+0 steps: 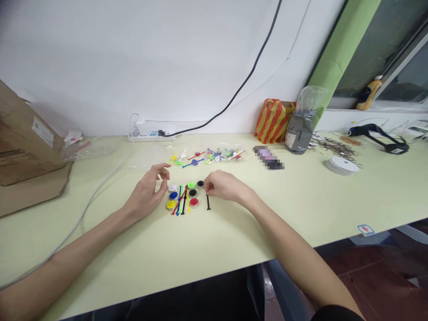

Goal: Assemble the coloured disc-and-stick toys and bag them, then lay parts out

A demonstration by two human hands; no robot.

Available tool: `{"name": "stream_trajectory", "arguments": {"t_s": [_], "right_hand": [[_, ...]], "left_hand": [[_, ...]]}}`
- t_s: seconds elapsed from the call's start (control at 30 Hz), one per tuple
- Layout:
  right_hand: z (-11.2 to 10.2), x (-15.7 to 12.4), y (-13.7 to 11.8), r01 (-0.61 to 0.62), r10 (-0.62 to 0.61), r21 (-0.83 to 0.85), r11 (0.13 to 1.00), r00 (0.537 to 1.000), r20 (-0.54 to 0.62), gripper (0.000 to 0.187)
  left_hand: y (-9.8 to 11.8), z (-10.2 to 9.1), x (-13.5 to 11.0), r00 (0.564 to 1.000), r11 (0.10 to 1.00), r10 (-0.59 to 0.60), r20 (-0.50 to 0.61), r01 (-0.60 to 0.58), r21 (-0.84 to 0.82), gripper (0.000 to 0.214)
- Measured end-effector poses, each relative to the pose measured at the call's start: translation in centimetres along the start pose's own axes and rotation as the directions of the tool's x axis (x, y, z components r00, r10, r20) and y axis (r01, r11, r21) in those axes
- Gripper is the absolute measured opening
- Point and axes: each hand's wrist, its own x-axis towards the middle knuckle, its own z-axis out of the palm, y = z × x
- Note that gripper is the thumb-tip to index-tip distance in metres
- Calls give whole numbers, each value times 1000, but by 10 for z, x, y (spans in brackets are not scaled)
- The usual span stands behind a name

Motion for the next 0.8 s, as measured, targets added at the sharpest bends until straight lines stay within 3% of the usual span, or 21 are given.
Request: {"name": "stream_trajectory", "arguments": {"t_s": [0.67, 0.8], "right_hand": [[1, 2, 5, 10, -10, -10, 1000, 1000, 1, 14], [-2, 0, 8, 34, -31, 46, 998, 998, -58, 16]], "left_hand": [[-1, 0, -1, 1000, 1000, -4, 9, 4, -13, 41], [-1, 0, -1, 1000, 1000, -7, 6, 7, -8, 42]]}}
